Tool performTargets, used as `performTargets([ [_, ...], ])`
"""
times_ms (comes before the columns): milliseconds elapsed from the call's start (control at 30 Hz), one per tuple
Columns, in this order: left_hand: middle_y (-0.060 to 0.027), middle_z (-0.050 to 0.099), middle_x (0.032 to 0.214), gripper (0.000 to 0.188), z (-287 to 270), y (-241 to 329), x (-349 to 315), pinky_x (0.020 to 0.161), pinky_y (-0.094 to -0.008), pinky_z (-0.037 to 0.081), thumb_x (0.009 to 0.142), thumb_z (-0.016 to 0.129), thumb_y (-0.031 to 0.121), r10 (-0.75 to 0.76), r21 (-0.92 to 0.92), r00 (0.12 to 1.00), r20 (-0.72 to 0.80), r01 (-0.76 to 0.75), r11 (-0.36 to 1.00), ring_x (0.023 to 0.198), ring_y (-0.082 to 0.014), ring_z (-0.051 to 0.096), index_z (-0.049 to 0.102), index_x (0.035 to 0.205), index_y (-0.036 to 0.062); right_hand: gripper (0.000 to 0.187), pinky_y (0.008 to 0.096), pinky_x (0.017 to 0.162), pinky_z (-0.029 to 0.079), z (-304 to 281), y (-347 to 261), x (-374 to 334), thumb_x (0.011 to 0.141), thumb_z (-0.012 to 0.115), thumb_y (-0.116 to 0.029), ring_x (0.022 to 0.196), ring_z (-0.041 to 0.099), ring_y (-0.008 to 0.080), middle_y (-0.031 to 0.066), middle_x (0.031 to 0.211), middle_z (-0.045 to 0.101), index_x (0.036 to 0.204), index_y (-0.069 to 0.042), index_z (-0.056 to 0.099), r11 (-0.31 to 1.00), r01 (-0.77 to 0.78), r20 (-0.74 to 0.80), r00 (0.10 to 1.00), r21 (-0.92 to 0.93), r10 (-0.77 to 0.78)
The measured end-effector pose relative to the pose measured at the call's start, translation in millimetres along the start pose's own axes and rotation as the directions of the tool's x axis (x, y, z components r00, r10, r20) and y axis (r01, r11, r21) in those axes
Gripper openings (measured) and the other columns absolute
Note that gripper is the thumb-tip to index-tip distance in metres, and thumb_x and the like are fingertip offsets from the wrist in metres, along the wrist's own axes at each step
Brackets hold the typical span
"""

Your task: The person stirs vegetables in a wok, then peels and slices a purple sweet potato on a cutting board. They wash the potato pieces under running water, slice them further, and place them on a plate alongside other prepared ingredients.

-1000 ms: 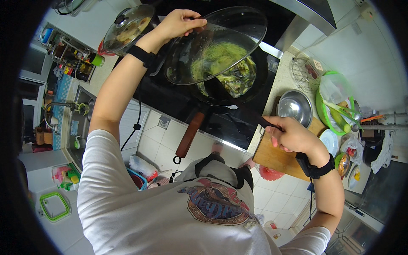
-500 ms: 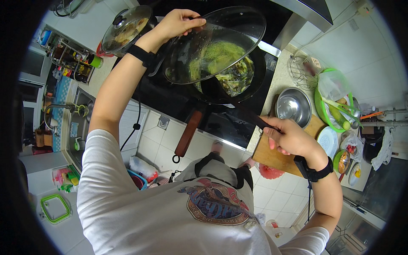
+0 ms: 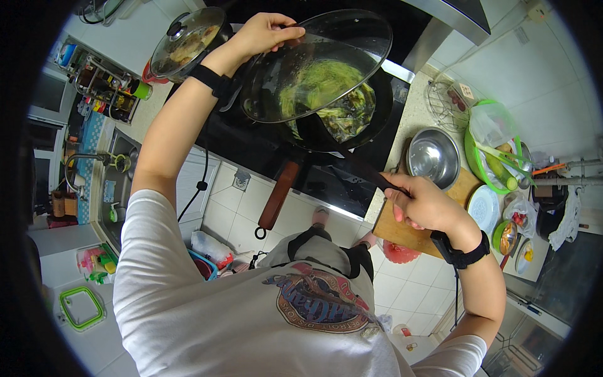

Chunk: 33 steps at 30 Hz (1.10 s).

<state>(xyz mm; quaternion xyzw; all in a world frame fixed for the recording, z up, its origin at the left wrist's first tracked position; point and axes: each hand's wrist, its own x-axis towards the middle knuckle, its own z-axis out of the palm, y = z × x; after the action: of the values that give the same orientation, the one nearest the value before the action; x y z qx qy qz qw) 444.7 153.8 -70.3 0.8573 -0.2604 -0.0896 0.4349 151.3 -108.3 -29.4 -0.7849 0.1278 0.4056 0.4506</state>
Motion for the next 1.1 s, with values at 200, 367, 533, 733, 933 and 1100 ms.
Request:
performTargets([
  [200,-0.0012,0.07,0.079,0.035,0.9,0.2,4.3,0.046,-0.0159,0.038,0.085,0.071,0.034,-0.034,-0.039,0.999,0.022,0.035,0.999,0.052,-0.0014,0.047,0.068,0.104,0.0037,0.032,0.0208,0.039,0.034,-0.8,3.1,2.7,0.1,0.047,-0.017,0.043,0.043,0.0052,-0.0008,0.059,0.052,0.131,-0.011,0.052,1.0,-0.006,0.019,1.0,0.016,0.006],
  [367,-0.0006,0.069,0.077,0.036,4.4,6.1,7.2,0.047,-0.0162,0.039,0.085,0.071,0.034,0.006,0.022,1.0,-0.009,-0.006,1.0,0.053,-0.0016,0.048,0.069,0.105,0.0039,0.037,0.0228,0.04,0.034,-4.4,11.1,7.6,0.099,0.048,-0.017,0.043,0.041,0.0062,-0.0004,0.059,0.052,0.136,-0.012,0.05,0.996,-0.036,0.039,0.999,0.081,0.033],
  [533,-0.0004,0.069,0.077,0.038,4.6,10.2,5.6,0.048,-0.016,0.04,0.085,0.071,0.034,-0.004,0.008,1.0,-0.007,0.004,1.0,0.054,-0.0017,0.048,0.068,0.106,0.003,0.038,0.0213,0.038,0.033,2.7,21.3,7.0,0.1,0.047,-0.016,0.042,0.041,0.0045,-0.0007,0.059,0.052,0.138,-0.013,0.047,0.988,-0.008,0.018,1.0,0.154,0.005],
  [733,-0.0009,0.071,0.077,0.032,3.8,5.8,4.6,0.052,-0.0213,0.045,0.083,0.071,0.037,0.025,0.011,0.999,-0.033,-0.025,1.0,0.052,-0.0058,0.053,0.073,0.095,0.0064,0.039,0.0194,0.04,0.033,-2.4,32.7,-19.0,0.099,0.048,-0.014,0.043,0.043,0.0048,-0.0001,0.061,0.054,0.138,-0.011,0.047,0.946,0.131,-0.152,0.984,0.297,-0.089],
  [933,-0.0016,0.071,0.077,0.03,6.6,6.1,5.4,0.052,-0.0208,0.045,0.084,0.071,0.034,0.012,0.004,1.0,0.016,-0.012,1.0,0.053,-0.0051,0.053,0.073,0.093,0.0053,0.04,0.0359,0.067,0.049,11.3,50.1,-25.7,0.091,0.059,-0.011,0.064,0.062,0.0314,0.0204,0.076,0.063,0.13,-0.011,0.055,0.912,0.221,-0.465,0.804,-0.346,-0.371],
  [1100,-0.0015,0.07,0.077,0.028,8.9,9.9,9.1,0.046,-0.0154,0.038,0.086,0.07,0.027,0.005,-0.003,1.0,0.029,-0.005,1.0,0.052,-0.0001,0.049,0.069,0.101,0.0032,0.041,0.0308,0.059,0.046,10.4,59.5,-26.1,0.09,0.059,-0.006,0.052,0.05,0.0254,0.017,0.063,0.055,0.13,-0.008,0.055,0.89,0.219,-0.547,0.722,-0.4,-0.423],
])
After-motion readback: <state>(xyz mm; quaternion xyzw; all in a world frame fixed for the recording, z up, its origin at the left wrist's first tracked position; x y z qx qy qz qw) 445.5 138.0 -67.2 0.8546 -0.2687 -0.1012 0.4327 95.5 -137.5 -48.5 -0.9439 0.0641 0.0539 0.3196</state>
